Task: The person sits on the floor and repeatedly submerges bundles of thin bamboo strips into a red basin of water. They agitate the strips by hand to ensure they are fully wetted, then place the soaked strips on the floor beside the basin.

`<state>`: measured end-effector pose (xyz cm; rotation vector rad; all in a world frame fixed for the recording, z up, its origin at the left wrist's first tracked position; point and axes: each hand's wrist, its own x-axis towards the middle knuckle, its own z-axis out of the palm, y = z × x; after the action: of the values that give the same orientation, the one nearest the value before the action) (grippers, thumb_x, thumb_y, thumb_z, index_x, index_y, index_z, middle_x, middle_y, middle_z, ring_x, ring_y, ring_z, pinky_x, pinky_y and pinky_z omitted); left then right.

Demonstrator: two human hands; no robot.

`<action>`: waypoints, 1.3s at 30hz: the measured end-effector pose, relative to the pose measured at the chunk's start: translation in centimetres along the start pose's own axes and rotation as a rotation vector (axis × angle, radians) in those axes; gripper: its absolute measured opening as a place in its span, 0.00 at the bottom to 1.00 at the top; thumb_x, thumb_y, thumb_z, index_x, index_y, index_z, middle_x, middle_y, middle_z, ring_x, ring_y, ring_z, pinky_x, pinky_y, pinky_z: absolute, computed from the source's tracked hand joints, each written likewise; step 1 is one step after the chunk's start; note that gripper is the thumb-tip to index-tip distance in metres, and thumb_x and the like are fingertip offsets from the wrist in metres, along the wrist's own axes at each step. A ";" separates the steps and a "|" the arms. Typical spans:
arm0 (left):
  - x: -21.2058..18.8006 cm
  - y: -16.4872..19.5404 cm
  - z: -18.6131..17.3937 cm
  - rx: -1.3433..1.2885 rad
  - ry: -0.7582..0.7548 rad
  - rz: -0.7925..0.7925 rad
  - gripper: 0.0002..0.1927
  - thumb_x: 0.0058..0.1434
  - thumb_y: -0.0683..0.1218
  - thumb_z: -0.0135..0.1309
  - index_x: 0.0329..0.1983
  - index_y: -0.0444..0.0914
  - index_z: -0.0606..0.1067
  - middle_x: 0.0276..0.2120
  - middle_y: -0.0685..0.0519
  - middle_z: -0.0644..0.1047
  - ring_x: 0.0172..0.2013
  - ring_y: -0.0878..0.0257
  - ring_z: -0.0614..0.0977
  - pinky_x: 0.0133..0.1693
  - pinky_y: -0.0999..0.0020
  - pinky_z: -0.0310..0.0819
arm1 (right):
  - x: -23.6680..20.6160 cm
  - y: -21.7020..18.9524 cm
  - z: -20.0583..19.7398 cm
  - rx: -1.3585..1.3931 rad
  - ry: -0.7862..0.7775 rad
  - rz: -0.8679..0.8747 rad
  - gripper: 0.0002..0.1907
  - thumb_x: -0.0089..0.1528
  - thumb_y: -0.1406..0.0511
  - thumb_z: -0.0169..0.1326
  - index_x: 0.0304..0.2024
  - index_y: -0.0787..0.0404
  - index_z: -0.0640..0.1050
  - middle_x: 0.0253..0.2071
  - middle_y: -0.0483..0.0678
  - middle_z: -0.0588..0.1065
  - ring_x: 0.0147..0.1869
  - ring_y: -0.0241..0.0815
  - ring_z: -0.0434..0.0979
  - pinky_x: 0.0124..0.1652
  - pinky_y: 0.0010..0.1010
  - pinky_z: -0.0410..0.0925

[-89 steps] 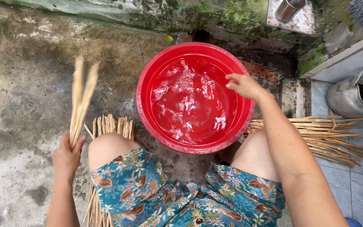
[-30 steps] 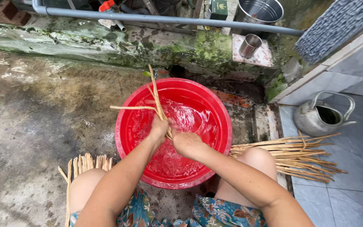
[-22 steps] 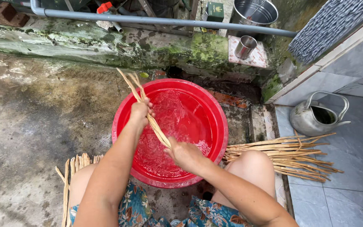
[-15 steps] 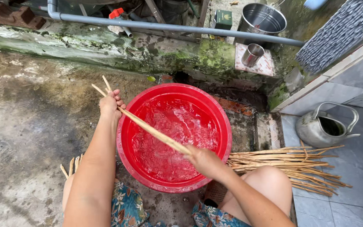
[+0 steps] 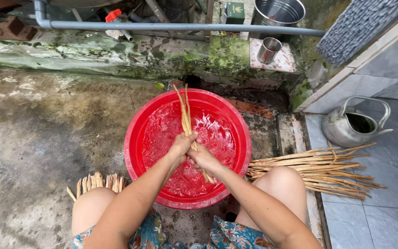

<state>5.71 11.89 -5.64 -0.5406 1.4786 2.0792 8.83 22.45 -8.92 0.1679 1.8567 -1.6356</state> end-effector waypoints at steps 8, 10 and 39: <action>1.3 7.8 -8.3 -0.350 0.218 0.155 0.10 0.73 0.48 0.42 0.44 0.36 0.70 0.22 0.58 0.65 0.18 0.70 0.63 0.19 0.73 0.65 | -6.1 -3.4 3.8 -0.317 -0.077 -0.182 0.12 0.72 0.59 0.43 0.49 0.60 0.71 0.25 0.41 0.66 0.24 0.32 0.65 0.24 0.23 0.64; 1.2 9.2 -11.3 -0.466 0.441 0.231 0.05 0.73 0.43 0.45 0.44 0.36 0.70 0.23 0.58 0.70 0.20 0.70 0.66 0.21 0.76 0.63 | -7.6 -3.9 3.5 -0.359 -0.122 -0.154 0.13 0.71 0.58 0.42 0.49 0.59 0.71 0.24 0.41 0.67 0.24 0.31 0.66 0.23 0.22 0.66; -0.1 10.3 -15.4 -0.577 0.510 0.377 0.10 0.73 0.48 0.46 0.37 0.39 0.71 0.26 0.57 0.70 0.21 0.71 0.67 0.24 0.74 0.70 | -7.9 -0.7 2.0 -0.102 -0.205 -0.142 0.13 0.73 0.58 0.41 0.47 0.62 0.69 0.20 0.39 0.65 0.19 0.28 0.61 0.18 0.18 0.59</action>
<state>-0.35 -5.40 -3.00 -1.1554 1.2817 2.8428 15.41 22.94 -4.08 -0.1730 1.8230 -1.5815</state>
